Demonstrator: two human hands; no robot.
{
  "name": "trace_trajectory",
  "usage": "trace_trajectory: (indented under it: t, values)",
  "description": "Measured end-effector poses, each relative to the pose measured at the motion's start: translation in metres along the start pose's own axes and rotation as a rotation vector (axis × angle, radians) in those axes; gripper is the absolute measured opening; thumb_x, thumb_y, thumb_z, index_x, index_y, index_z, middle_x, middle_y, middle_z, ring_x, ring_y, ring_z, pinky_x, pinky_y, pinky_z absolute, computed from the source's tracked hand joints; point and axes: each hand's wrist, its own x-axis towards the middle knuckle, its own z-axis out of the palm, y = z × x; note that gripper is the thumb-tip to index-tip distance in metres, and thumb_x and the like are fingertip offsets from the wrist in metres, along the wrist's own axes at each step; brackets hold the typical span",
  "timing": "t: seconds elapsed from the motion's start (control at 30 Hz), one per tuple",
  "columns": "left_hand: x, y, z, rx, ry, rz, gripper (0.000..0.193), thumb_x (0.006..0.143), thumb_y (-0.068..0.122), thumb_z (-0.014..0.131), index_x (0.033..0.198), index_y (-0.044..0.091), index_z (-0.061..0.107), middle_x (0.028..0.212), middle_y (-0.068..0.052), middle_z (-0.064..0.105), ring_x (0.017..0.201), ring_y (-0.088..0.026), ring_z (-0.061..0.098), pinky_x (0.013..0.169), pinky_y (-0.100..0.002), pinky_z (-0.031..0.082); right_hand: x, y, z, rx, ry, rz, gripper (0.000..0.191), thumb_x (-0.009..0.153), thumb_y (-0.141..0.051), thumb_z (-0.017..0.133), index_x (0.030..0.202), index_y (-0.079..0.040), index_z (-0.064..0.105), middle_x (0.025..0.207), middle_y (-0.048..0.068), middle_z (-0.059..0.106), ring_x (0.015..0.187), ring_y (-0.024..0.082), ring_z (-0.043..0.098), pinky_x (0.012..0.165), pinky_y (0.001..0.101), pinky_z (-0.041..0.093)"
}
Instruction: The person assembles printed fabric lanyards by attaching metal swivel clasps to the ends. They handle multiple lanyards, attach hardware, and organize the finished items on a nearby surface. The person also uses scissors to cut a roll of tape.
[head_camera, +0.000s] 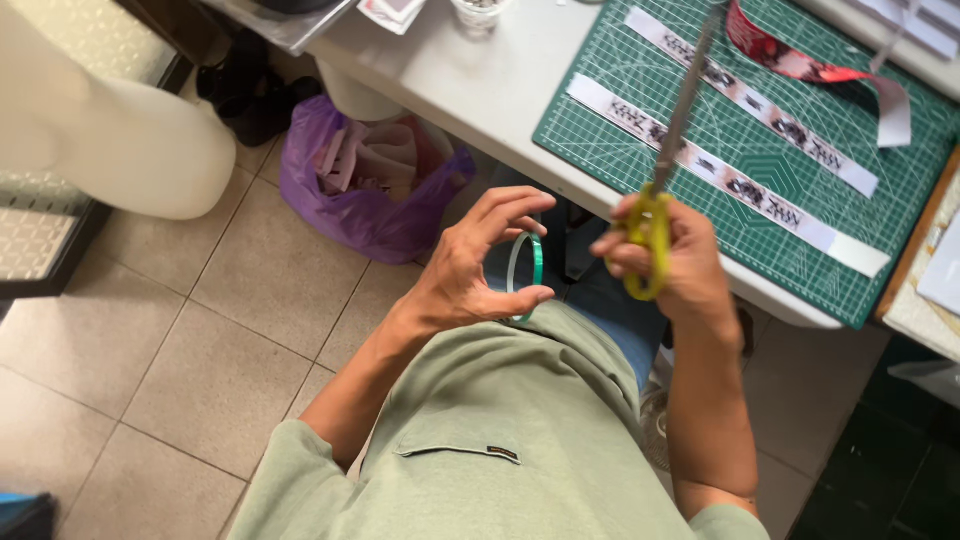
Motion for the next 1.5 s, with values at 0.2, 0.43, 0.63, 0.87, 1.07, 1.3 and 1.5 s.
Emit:
trace_trajectory:
  t: [0.2,0.43,0.63,0.87,1.07,1.3,1.5]
  values:
    - [0.007,0.004,0.004,0.026,-0.04,0.0,0.08,0.079,0.022,0.09,0.148,0.009,0.052,0.147,-0.01,0.053,0.116,-0.02,0.071,0.104,-0.035,0.061,-0.014,-0.003,0.001,-0.201,-0.123,-0.061,0.072,0.082,-0.04,0.085,0.14,-0.004,0.06,0.097,0.0,0.063,0.085,0.006,0.056,0.073,0.0223,0.046]
    - [-0.001,-0.003,-0.026,-0.133,-0.03,-0.082,0.079,0.079,0.026,0.088,0.148,0.009,0.053,0.148,-0.01,0.051,0.118,-0.022,0.07,0.106,-0.04,0.06,-0.033,-0.031,-0.053,-0.47,-0.376,0.397,0.077,0.062,-0.042,0.095,0.125,-0.003,0.073,0.071,0.001,0.065,0.066,0.009,0.058,0.058,0.0262,0.046]
    - [0.001,-0.01,-0.02,-0.136,-0.17,-0.065,0.08,0.078,0.034,0.087,0.147,0.009,0.056,0.147,-0.011,0.053,0.114,-0.022,0.072,0.106,-0.041,0.058,-0.031,-0.024,-0.058,-0.664,-0.397,0.451,0.076,0.056,-0.041,0.091,0.123,-0.008,0.075,0.069,-0.001,0.067,0.058,0.008,0.058,0.048,0.0257,0.044]
    - [0.002,-0.015,-0.021,-0.154,-0.218,-0.068,0.082,0.076,0.037,0.088,0.146,0.009,0.056,0.145,-0.011,0.055,0.113,-0.023,0.073,0.103,-0.042,0.059,-0.024,-0.02,-0.06,-0.66,-0.46,0.359,0.067,0.062,-0.031,0.093,0.122,-0.007,0.076,0.069,0.0,0.071,0.059,0.006,0.058,0.048,0.0248,0.045]
    - [-0.001,-0.015,-0.022,-0.172,-0.22,-0.109,0.085,0.074,0.035,0.087,0.148,0.009,0.053,0.147,-0.012,0.053,0.113,-0.024,0.074,0.103,-0.043,0.058,-0.026,-0.012,-0.066,-0.773,-0.425,0.306,0.06,0.065,-0.028,0.092,0.119,-0.007,0.078,0.065,0.0,0.073,0.051,0.005,0.053,0.042,0.0247,0.04]
    - [-0.006,-0.007,-0.027,-0.096,-0.079,-0.037,0.09,0.079,0.029,0.089,0.155,0.011,0.044,0.157,-0.013,0.046,0.117,-0.025,0.072,0.105,-0.04,0.059,-0.013,-0.016,-0.054,-0.262,-0.396,0.097,0.061,0.075,-0.028,0.087,0.127,-0.002,0.065,0.092,0.006,0.074,0.075,0.007,0.063,0.067,0.0237,0.054]
    - [-0.007,-0.005,-0.009,0.214,0.02,0.184,0.106,0.081,0.022,0.093,0.162,0.018,0.025,0.16,-0.014,0.044,0.121,-0.027,0.07,0.106,-0.036,0.063,-0.005,-0.008,0.022,-0.136,-0.096,-0.029,0.049,0.088,-0.008,0.081,0.13,-0.002,0.056,0.112,0.01,0.07,0.11,0.019,0.072,0.091,0.0306,0.062]
